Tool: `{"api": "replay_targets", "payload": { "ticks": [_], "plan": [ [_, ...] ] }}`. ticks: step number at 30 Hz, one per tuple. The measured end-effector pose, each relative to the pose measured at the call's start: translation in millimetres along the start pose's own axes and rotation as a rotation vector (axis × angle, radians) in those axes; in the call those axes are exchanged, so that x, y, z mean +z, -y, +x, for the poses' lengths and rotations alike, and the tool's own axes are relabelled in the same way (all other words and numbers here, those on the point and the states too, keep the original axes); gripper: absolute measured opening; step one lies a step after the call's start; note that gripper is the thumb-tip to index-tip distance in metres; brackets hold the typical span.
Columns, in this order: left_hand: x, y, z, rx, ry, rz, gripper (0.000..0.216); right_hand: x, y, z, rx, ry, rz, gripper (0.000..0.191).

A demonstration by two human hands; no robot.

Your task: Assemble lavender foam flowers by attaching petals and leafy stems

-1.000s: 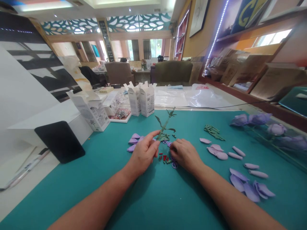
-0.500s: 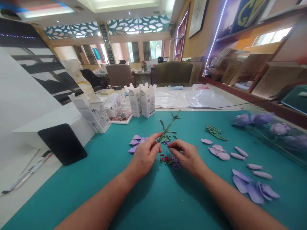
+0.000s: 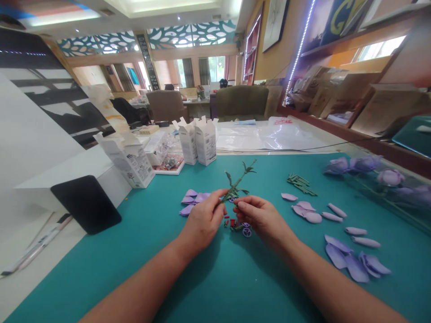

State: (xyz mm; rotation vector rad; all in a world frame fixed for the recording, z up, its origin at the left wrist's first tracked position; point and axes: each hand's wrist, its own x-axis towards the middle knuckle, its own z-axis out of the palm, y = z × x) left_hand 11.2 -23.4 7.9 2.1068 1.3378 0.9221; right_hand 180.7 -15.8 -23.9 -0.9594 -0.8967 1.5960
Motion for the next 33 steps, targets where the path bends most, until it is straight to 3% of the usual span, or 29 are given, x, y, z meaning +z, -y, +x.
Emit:
{"api": "replay_targets", "payload": {
  "ticks": [9, 16, 33],
  "plan": [
    [4, 0, -3, 0.078, 0.017, 0.117, 0.038, 13, 0, -8, 0.067, -0.057, 0.128, 0.035],
    [6, -3, -4, 0.029, 0.064, 0.168, 0.036, 16, -4, -7, 0.088, -0.064, 0.219, 0.036],
    [3, -6, -3, -0.002, 0.097, 0.028, 0.033, 9, 0, -6, 0.122, 0.007, 0.236, 0.030]
  ]
}}
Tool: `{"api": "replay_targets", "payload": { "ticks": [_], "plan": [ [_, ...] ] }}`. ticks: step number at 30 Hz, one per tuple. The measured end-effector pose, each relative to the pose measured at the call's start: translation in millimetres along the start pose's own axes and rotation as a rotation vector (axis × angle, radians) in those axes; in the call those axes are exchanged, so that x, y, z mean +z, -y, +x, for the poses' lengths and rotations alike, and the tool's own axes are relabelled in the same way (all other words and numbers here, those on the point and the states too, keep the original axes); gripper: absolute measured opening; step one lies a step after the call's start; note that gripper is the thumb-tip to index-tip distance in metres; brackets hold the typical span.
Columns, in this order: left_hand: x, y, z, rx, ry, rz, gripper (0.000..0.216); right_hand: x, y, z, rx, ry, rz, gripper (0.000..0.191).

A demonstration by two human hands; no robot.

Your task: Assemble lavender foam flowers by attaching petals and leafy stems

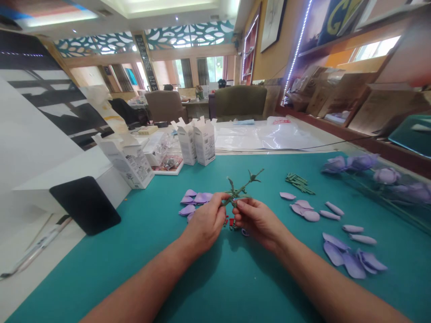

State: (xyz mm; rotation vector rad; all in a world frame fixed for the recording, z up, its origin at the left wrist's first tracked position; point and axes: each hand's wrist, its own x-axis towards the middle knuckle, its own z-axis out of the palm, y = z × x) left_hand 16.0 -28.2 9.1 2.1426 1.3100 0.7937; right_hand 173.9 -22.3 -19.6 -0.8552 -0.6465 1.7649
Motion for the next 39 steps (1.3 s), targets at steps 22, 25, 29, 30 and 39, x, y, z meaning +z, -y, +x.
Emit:
{"api": "replay_targets", "payload": {
  "ticks": [22, 25, 29, 30, 39],
  "plan": [
    [-9, -8, -3, 0.009, 0.088, 0.144, 0.033, 16, -7, -11, -0.037, 0.036, 0.055, 0.029],
    [-10, -8, -3, 0.022, 0.089, 0.162, 0.035, 17, -9, -11, -0.053, 0.017, 0.089, 0.030],
    [-8, -7, -3, 0.032, 0.082, 0.194, 0.033, 18, -11, -11, -0.070, 0.009, 0.109, 0.032],
    [-8, -7, -3, 0.035, 0.077, 0.207, 0.032, 19, -11, -11, -0.074, 0.005, 0.110, 0.032],
    [-3, -5, -3, 0.031, 0.040, 0.345, 0.030, 18, -16, -12, -0.096, 0.003, 0.055, 0.029]
  ]
}}
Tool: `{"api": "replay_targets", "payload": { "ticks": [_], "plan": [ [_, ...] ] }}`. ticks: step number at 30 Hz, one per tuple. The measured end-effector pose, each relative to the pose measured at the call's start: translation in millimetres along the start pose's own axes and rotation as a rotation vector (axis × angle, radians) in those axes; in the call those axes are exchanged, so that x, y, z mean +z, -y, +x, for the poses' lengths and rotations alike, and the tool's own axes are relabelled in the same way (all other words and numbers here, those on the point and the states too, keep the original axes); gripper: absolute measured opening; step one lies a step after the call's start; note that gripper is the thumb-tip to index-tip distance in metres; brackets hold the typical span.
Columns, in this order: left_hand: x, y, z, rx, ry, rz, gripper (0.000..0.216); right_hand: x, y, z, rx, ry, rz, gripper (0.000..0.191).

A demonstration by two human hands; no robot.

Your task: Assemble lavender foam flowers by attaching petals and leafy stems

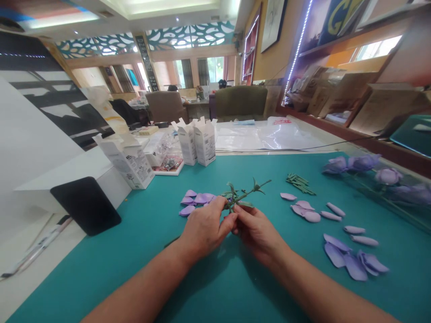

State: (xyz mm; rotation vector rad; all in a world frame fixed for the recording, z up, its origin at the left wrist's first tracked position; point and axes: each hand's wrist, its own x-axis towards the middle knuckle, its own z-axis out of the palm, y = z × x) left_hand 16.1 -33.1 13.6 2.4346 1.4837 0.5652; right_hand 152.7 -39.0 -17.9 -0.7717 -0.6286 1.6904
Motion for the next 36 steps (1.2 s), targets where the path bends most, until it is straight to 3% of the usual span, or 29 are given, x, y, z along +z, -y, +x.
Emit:
{"api": "replay_targets", "payload": {
  "ticks": [9, 16, 24, 36],
  "plan": [
    [-3, -6, 1, -0.047, 0.070, 0.064, 0.028, -2, -1, 0, -0.017, 0.030, -0.040, 0.028],
    [-5, -4, 1, 0.006, 0.057, 0.019, 0.029, -1, 1, -2, 0.003, 0.047, -0.068, 0.031],
    [-7, 0, 1, 0.023, 0.075, -0.037, 0.030, -6, 10, 0, 0.059, 0.158, -0.174, 0.035],
    [-7, 6, 1, 0.076, 0.025, -0.067, 0.033, -13, 5, 7, 0.006, 0.192, -0.156, 0.030]
  ]
}}
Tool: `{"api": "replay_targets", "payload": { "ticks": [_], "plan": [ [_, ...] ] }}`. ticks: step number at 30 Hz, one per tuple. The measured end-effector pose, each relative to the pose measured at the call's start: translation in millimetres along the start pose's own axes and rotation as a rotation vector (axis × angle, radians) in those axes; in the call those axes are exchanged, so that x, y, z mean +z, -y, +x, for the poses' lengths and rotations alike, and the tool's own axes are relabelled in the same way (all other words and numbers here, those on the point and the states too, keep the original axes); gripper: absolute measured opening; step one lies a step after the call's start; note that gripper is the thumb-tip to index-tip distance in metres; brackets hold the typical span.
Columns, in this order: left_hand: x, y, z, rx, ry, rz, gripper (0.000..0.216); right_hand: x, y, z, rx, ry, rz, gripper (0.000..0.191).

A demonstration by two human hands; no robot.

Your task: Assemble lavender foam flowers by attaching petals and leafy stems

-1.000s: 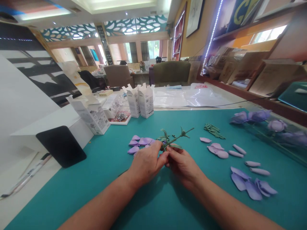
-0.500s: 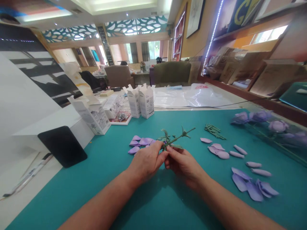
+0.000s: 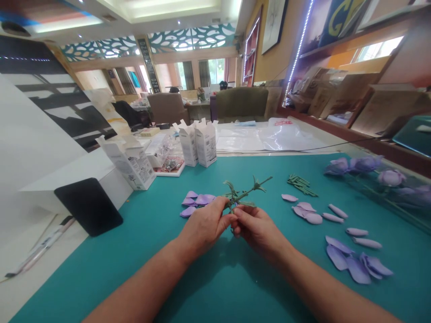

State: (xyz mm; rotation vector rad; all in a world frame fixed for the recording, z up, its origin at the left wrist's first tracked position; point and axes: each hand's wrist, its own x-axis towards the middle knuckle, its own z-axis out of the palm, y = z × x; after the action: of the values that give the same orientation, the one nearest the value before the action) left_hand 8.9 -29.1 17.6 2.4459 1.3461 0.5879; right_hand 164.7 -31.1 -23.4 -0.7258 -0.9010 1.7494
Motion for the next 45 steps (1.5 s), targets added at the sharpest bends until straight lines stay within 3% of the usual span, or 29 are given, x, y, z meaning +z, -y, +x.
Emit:
{"api": "replay_targets", "payload": {
  "ticks": [7, 18, 35, 45],
  "plan": [
    [1, 0, 0, 0.013, 0.001, 0.025, 0.030, 0, 0, -1, -0.028, 0.021, -0.028, 0.030],
    [2, -3, 1, -0.009, 0.016, 0.049, 0.030, 8, 0, -3, -0.051, -0.122, -0.009, 0.035],
    [13, 5, 0, 0.000, -0.068, 0.065, 0.028, 3, 2, -2, -0.026, -0.017, 0.007, 0.027],
    [13, 1, -1, -0.011, -0.076, 0.031, 0.032, 2, -2, -2, -0.042, -0.021, 0.041, 0.027]
  ]
}}
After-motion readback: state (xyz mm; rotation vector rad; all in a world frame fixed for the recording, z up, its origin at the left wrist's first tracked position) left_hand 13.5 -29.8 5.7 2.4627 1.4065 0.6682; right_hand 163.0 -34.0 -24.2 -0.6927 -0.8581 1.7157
